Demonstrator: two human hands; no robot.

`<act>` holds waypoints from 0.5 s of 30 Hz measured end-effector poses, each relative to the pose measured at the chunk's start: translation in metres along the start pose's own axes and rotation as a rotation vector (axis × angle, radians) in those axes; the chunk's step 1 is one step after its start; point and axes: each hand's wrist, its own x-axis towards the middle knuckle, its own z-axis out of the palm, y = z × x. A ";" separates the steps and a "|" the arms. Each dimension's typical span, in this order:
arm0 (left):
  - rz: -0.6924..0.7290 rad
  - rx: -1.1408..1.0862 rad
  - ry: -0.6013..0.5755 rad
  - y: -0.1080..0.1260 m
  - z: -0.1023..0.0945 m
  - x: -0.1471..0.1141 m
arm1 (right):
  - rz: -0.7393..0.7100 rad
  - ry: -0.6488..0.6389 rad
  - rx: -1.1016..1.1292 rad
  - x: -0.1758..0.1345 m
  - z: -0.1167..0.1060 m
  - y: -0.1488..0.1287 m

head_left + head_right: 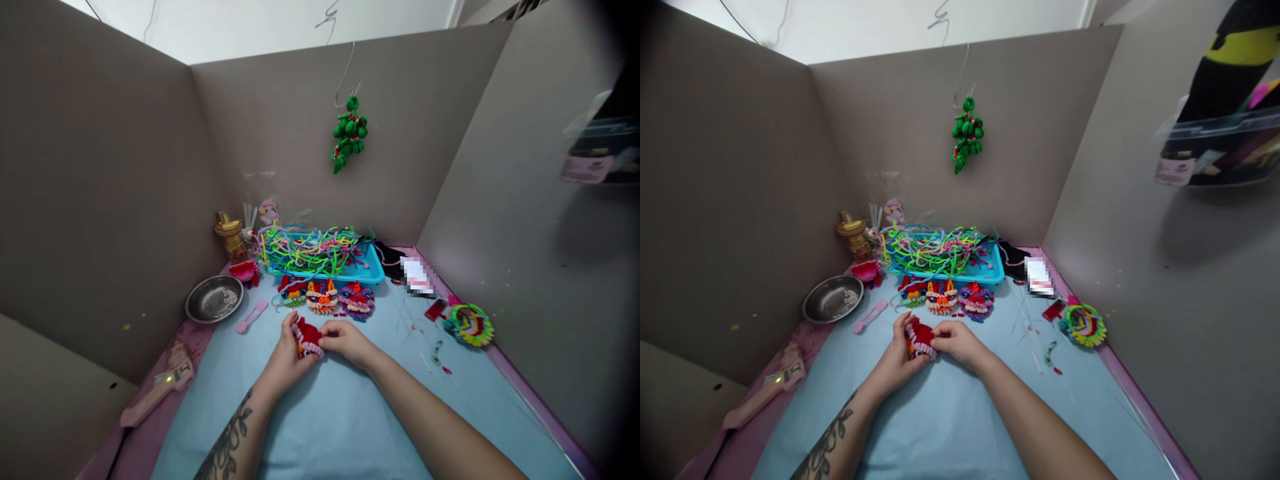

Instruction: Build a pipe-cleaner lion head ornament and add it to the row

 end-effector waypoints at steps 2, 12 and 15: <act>0.001 -0.004 -0.004 0.000 0.000 0.000 | -0.003 0.006 -0.011 0.001 0.001 0.001; -0.016 -0.001 0.014 0.004 0.000 0.001 | -0.009 0.071 -0.042 0.003 0.003 0.003; -0.040 0.024 0.023 0.006 -0.001 0.000 | -0.052 0.107 -0.039 0.005 0.001 0.006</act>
